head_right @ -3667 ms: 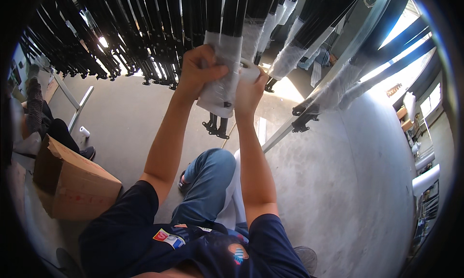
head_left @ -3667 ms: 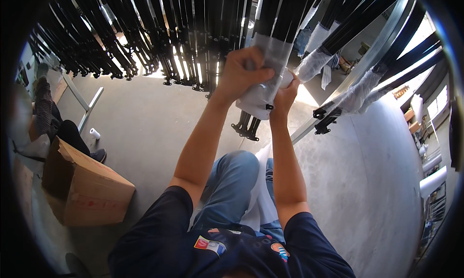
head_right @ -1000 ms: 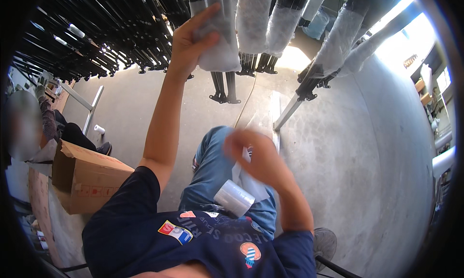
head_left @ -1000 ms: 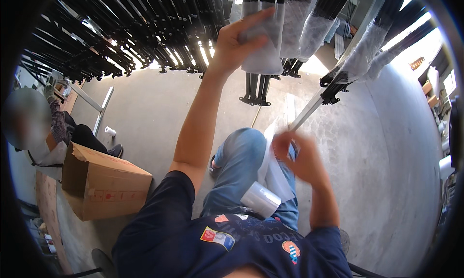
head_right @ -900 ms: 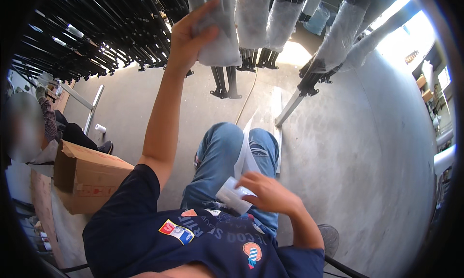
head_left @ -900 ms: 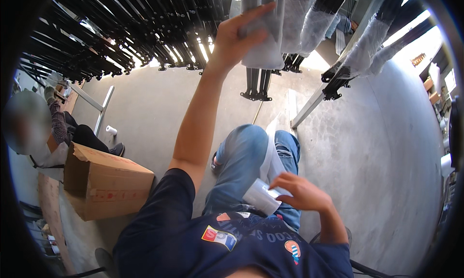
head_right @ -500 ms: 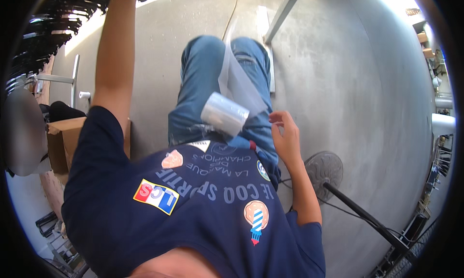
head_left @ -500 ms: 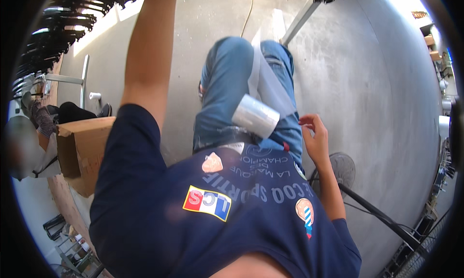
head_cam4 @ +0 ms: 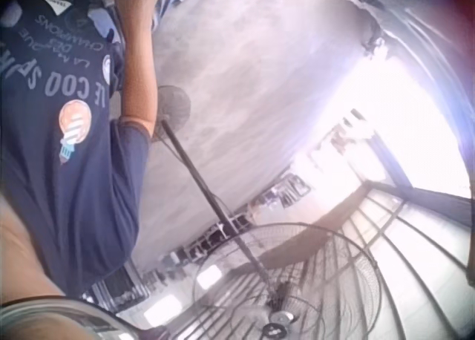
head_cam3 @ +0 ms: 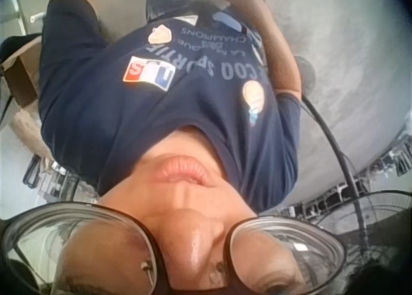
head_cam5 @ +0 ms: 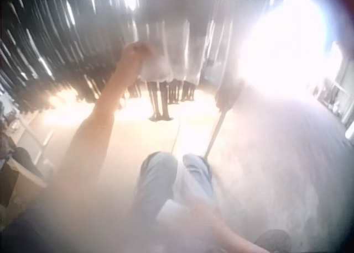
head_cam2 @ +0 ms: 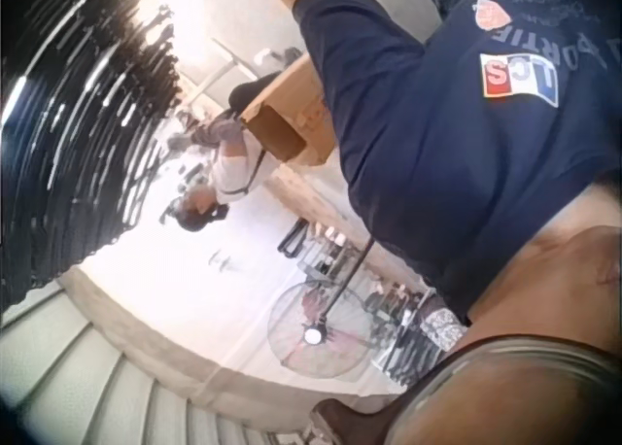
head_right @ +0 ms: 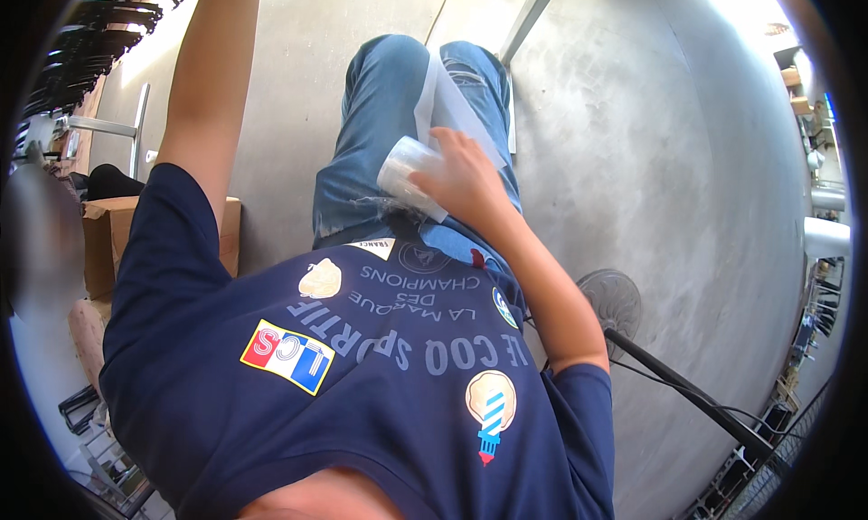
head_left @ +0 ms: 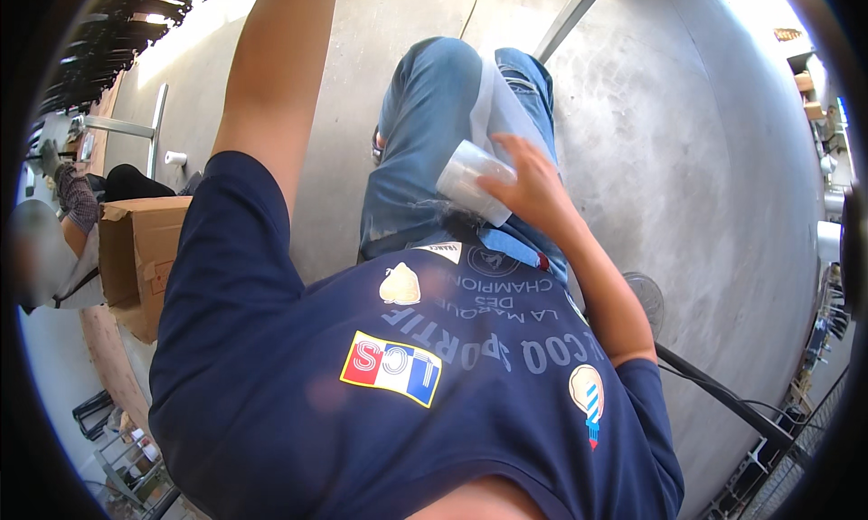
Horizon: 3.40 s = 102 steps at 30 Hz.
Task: The person wraps individual black metal rods hanging from a rack using plastic film from a roll.
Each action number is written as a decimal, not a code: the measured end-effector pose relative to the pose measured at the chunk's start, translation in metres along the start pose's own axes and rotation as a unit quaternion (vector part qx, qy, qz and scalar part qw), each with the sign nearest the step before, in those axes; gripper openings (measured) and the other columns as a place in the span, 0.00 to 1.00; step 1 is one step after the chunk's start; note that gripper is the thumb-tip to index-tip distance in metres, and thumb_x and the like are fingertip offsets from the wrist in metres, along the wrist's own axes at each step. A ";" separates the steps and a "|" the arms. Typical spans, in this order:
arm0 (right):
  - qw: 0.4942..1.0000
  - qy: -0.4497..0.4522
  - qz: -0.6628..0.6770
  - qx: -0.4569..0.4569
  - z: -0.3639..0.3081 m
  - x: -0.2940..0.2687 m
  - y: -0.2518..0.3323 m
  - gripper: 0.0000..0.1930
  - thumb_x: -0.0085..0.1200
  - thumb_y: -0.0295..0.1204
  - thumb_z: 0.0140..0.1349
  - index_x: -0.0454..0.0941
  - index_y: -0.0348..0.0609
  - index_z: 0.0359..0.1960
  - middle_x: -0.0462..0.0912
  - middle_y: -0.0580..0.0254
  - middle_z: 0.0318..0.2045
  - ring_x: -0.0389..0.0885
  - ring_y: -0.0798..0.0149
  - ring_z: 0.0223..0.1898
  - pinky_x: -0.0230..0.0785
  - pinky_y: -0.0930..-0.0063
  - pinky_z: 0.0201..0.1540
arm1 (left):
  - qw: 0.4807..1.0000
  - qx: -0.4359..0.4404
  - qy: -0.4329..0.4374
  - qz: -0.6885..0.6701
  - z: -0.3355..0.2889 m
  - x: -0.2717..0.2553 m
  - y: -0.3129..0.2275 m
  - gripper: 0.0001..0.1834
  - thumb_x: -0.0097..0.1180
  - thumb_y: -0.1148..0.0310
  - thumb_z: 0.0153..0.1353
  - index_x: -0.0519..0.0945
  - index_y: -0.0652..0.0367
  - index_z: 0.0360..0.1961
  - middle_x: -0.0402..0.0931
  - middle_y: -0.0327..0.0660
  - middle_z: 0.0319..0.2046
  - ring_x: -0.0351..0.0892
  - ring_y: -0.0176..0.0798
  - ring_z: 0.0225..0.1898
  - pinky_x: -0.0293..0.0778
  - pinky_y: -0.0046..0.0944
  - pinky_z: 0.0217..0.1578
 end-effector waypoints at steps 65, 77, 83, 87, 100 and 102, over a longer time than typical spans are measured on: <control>0.916 0.181 0.197 0.299 0.260 -0.182 0.060 0.21 0.47 0.47 0.49 0.71 0.43 0.35 0.76 0.60 0.29 0.79 0.66 0.26 0.75 0.64 0.27 | 0.986 0.048 0.151 -0.060 0.001 0.003 -0.052 0.08 0.53 0.74 0.44 0.74 0.51 0.28 0.68 0.41 0.38 0.60 0.46 0.46 0.58 0.46 0.48; 0.921 0.169 0.218 0.275 0.273 -0.176 0.052 0.22 0.46 0.48 0.51 0.70 0.43 0.39 0.76 0.58 0.32 0.79 0.63 0.28 0.75 0.62 0.28 | 0.984 -0.001 0.179 0.003 0.000 0.007 -0.043 0.17 0.66 0.61 0.34 0.74 0.51 0.26 0.68 0.44 0.37 0.58 0.52 0.51 0.62 0.46 0.47; 0.901 0.172 0.295 0.267 0.276 -0.171 0.039 0.24 0.45 0.50 0.52 0.67 0.43 0.42 0.75 0.55 0.36 0.79 0.60 0.30 0.75 0.60 0.29 | 0.996 -0.019 0.088 -0.009 0.004 0.010 -0.029 0.12 0.63 0.66 0.33 0.73 0.54 0.18 0.69 0.45 0.36 0.68 0.48 0.43 0.69 0.42 0.41; 0.897 0.024 0.405 0.174 0.262 -0.180 0.037 0.28 0.42 0.49 0.55 0.56 0.43 0.50 0.72 0.46 0.39 0.79 0.54 0.31 0.75 0.60 0.31 | 0.996 -0.092 0.022 -0.001 0.001 0.001 -0.011 0.10 0.64 0.67 0.32 0.73 0.55 0.15 0.71 0.41 0.26 0.72 0.40 0.31 0.69 0.36 0.33; 0.862 -0.432 0.014 -0.266 0.197 -0.176 0.110 0.41 0.65 0.30 0.34 0.55 0.40 0.53 0.63 0.51 0.48 0.67 0.57 0.48 0.60 0.68 0.49 | 0.989 -0.078 0.081 -0.091 -0.003 -0.027 -0.026 0.08 0.59 0.71 0.33 0.74 0.54 0.19 0.74 0.34 0.20 0.72 0.34 0.26 0.68 0.34 0.34; 0.858 -0.408 0.159 -0.269 0.202 -0.175 0.102 0.41 0.65 0.31 0.33 0.57 0.39 0.51 0.68 0.52 0.44 0.69 0.57 0.46 0.61 0.69 0.48 | 0.983 -0.100 0.104 -0.111 -0.007 -0.034 -0.028 0.08 0.60 0.74 0.32 0.74 0.55 0.18 0.73 0.33 0.19 0.72 0.31 0.25 0.67 0.31 0.33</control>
Point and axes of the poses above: each hand's wrist, its own z-axis towards the middle knuckle, its own x-axis out of the palm, y = z × x, the point moved 9 cm from there along z, towards the middle knuckle
